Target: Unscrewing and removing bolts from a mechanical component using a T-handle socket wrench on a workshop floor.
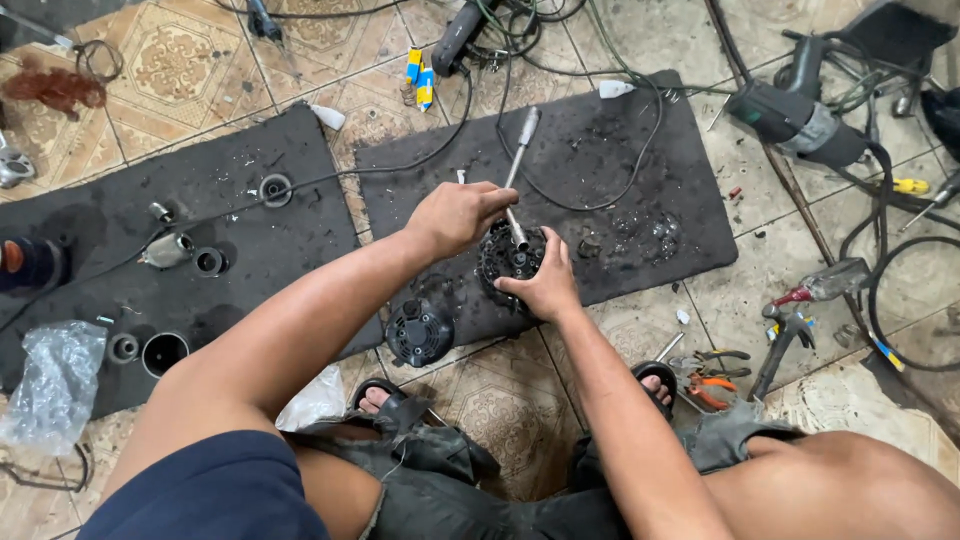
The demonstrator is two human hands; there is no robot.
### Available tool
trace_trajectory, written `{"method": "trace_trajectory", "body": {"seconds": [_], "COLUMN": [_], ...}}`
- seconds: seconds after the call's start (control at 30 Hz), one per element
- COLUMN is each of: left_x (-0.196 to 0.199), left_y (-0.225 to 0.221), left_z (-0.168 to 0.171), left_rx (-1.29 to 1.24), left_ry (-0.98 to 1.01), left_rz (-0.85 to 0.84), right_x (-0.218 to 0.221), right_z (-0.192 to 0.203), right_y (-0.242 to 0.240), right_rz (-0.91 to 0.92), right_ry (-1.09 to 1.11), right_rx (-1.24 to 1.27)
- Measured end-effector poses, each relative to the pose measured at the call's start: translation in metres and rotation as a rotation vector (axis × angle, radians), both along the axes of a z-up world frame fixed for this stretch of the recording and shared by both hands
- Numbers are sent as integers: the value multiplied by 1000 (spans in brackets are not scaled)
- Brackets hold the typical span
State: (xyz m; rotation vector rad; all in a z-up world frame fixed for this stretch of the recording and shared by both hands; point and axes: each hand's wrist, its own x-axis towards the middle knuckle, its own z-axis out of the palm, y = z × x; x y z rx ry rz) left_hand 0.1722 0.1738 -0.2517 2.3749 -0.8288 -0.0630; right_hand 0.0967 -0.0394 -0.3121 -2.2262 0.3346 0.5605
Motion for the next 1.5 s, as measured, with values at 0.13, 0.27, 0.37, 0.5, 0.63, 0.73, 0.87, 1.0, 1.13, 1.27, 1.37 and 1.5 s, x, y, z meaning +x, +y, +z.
{"method": "trace_trajectory", "body": {"seconds": [0.13, 0.27, 0.37, 0.5, 0.63, 0.73, 0.87, 1.0, 1.13, 1.27, 1.37, 1.5], "left_x": [-4, -2, -9, -21, -25, -27, -23, -16, -5, -3, 1, -3], "left_y": [-5, -11, -8, 2, 18, 24, 30, 26, 17, -11, -19, -12], "left_z": [-23, -42, -45, -41, -40, -34, -5, 25, 29, 21, 25, 24], "left_rx": [-74, -132, -148, -167, -220, -191, -135, 226, 341, 365, 402, 62], "left_ry": [-51, -93, -95, -65, 29, -7, -114, -635, -771, -727, -215, 490], "left_rz": [57, 120, 129, 135, 155, 134, -55, -269, -283, -229, 32, 341], "right_x": [-1, 1, -1, -2, 12, 29, 36, 29, 31, 24, 24, 26], "right_z": [6, 8, -1, 23, 56, 39, -30, -21, -30, -10, 13, 10], "right_y": [0, 0, -2, 4, 24, 31, 27, 38, 42, 51, 56, 58], "right_rz": [3, 15, 14, 122, 370, 607, 618, 583, 530, 509, 496, 440], "right_ry": [23, 25, 42, -37, -347, -481, -458, -328, -364, -327, -272, -271], "right_rx": [-10, -28, -50, -179, -239, -351, -325, -461, -523, -498, -502, -491]}}
